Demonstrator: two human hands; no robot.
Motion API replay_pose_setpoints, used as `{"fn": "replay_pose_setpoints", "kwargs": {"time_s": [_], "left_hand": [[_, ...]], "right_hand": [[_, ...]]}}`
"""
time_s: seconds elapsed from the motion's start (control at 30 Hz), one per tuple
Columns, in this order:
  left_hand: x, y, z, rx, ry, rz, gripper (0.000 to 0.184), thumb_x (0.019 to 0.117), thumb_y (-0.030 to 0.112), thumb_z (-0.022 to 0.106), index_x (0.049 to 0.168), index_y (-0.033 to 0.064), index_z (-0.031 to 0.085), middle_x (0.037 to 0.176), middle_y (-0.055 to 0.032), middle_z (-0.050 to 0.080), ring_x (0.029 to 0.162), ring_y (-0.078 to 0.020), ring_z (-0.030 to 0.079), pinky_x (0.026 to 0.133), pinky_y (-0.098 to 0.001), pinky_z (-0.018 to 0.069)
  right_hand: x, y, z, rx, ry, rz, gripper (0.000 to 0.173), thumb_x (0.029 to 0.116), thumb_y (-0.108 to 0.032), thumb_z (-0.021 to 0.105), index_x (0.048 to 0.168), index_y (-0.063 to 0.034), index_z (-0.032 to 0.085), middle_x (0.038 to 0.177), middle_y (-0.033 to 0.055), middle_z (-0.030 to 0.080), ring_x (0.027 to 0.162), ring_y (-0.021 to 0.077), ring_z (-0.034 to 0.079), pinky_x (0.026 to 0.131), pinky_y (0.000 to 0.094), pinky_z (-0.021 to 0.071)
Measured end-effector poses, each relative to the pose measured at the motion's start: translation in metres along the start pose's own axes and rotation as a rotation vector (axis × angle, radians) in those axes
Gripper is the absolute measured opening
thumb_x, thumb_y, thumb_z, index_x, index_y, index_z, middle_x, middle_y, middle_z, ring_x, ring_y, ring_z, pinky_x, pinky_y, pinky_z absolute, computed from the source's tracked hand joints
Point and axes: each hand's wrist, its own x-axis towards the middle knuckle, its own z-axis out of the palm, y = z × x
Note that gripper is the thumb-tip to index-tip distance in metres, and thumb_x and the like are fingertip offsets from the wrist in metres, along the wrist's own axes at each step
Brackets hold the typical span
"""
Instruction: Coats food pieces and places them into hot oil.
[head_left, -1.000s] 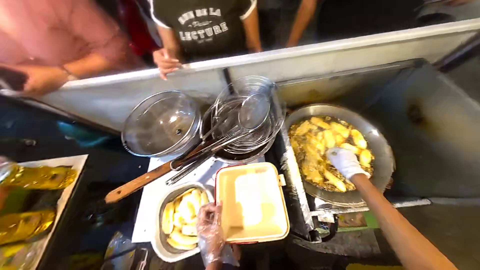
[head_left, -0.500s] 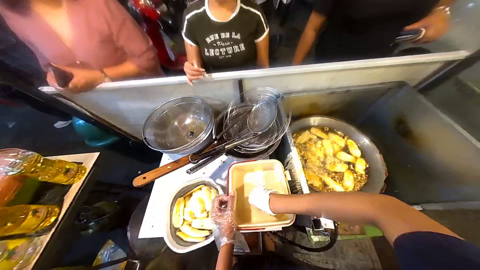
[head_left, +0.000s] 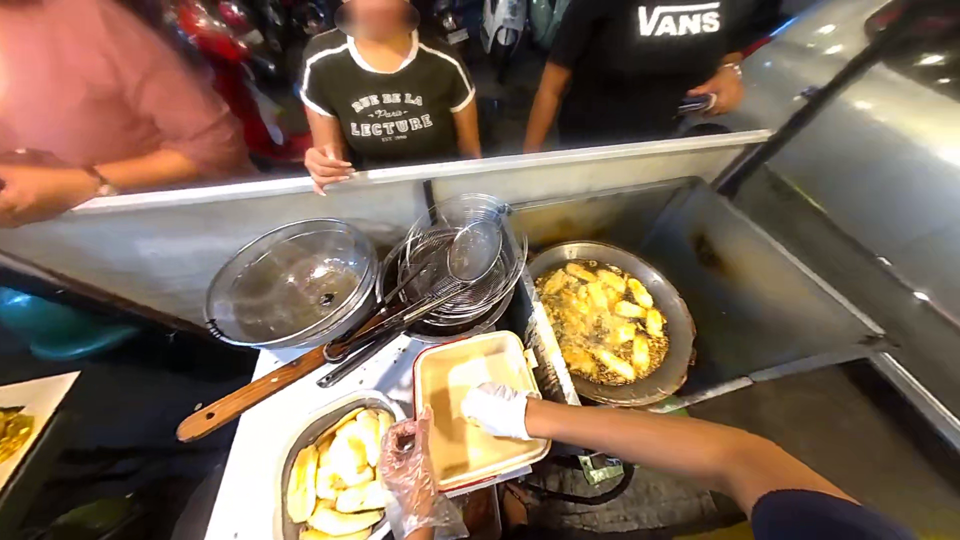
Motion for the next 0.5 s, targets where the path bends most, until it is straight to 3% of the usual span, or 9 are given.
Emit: {"fn": "replay_pose_setpoints", "kwargs": {"time_s": [0.07, 0.13, 0.2, 0.27, 0.37, 0.43, 0.5], "left_hand": [[0.002, 0.0, 0.0, -0.004, -0.002, 0.01, 0.019, 0.088, 0.015, 0.077, 0.091, -0.0009, 0.068, 0.088, -0.0056, 0.068, 0.084, -0.0075, 0.066, 0.078, -0.0218, 0.0562], [0.0, -0.002, -0.001, -0.014, -0.001, 0.027, 0.018, 0.0879, 0.014, 0.078, 0.091, -0.0008, 0.068, 0.088, -0.0046, 0.068, 0.084, -0.0063, 0.066, 0.079, -0.021, 0.0567], [0.0, -0.002, 0.0, 0.001, -0.002, 0.022, 0.019, 0.0878, 0.013, 0.077, 0.091, -0.003, 0.068, 0.088, -0.0056, 0.068, 0.084, -0.0055, 0.065, 0.079, -0.0207, 0.0555], [0.0, -0.002, -0.002, 0.03, -0.025, 0.021, 0.02, 0.0896, 0.012, 0.075, 0.093, -0.005, 0.066, 0.089, -0.007, 0.067, 0.085, -0.0054, 0.064, 0.08, -0.0208, 0.0551], [0.002, -0.005, -0.007, 0.064, -0.074, 0.034, 0.021, 0.0929, 0.012, 0.071, 0.095, -0.008, 0.064, 0.093, -0.0106, 0.066, 0.089, -0.007, 0.062, 0.083, -0.0228, 0.0537], [0.006, -0.008, -0.007, 0.056, -0.088, 0.055, 0.021, 0.0938, 0.012, 0.07, 0.094, -0.0086, 0.063, 0.092, -0.0102, 0.066, 0.088, -0.006, 0.061, 0.083, -0.0227, 0.0537], [0.008, -0.008, -0.008, 0.055, -0.095, 0.045, 0.021, 0.0935, 0.012, 0.07, 0.094, -0.0087, 0.064, 0.093, -0.0096, 0.066, 0.089, -0.0058, 0.061, 0.083, -0.023, 0.0535]], "right_hand": [[-0.005, 0.006, -0.001, 0.032, 0.126, 0.002, 0.022, 0.0976, -0.007, 0.059, 0.115, 0.0043, 0.065, 0.114, 0.0271, 0.066, 0.111, 0.0447, 0.064, 0.093, 0.0605, 0.0517], [-0.03, -0.009, -0.029, 0.141, 0.202, 0.038, 0.026, 0.099, -0.012, 0.058, 0.116, 0.0051, 0.066, 0.113, 0.0269, 0.067, 0.11, 0.0428, 0.065, 0.093, 0.0587, 0.0514], [-0.049, -0.01, -0.038, 0.231, 0.316, 0.031, 0.026, 0.095, -0.02, 0.065, 0.107, 0.0033, 0.068, 0.102, 0.0239, 0.069, 0.1, 0.0401, 0.068, 0.086, 0.0574, 0.0544], [-0.064, -0.006, -0.046, 0.343, 0.247, 0.053, 0.03, 0.0948, -0.022, 0.068, 0.105, 0.0055, 0.068, 0.099, 0.0249, 0.069, 0.098, 0.04, 0.068, 0.086, 0.0581, 0.052], [-0.072, 0.028, -0.038, 0.482, 0.164, 0.141, 0.037, 0.0839, -0.026, 0.08, 0.101, 0.0052, 0.069, 0.095, 0.0226, 0.069, 0.093, 0.0369, 0.066, 0.084, 0.0584, 0.0508], [-0.09, 0.05, -0.048, 0.627, 0.198, 0.19, 0.037, 0.0819, -0.023, 0.083, 0.105, 0.0031, 0.071, 0.099, 0.0195, 0.07, 0.092, 0.0312, 0.067, 0.085, 0.0538, 0.0528], [-0.118, 0.078, -0.059, 0.809, 0.32, 0.185, 0.028, 0.0832, -0.021, 0.083, 0.102, -0.0024, 0.073, 0.091, 0.0096, 0.072, 0.078, 0.0177, 0.068, 0.075, 0.0399, 0.0586]]}}
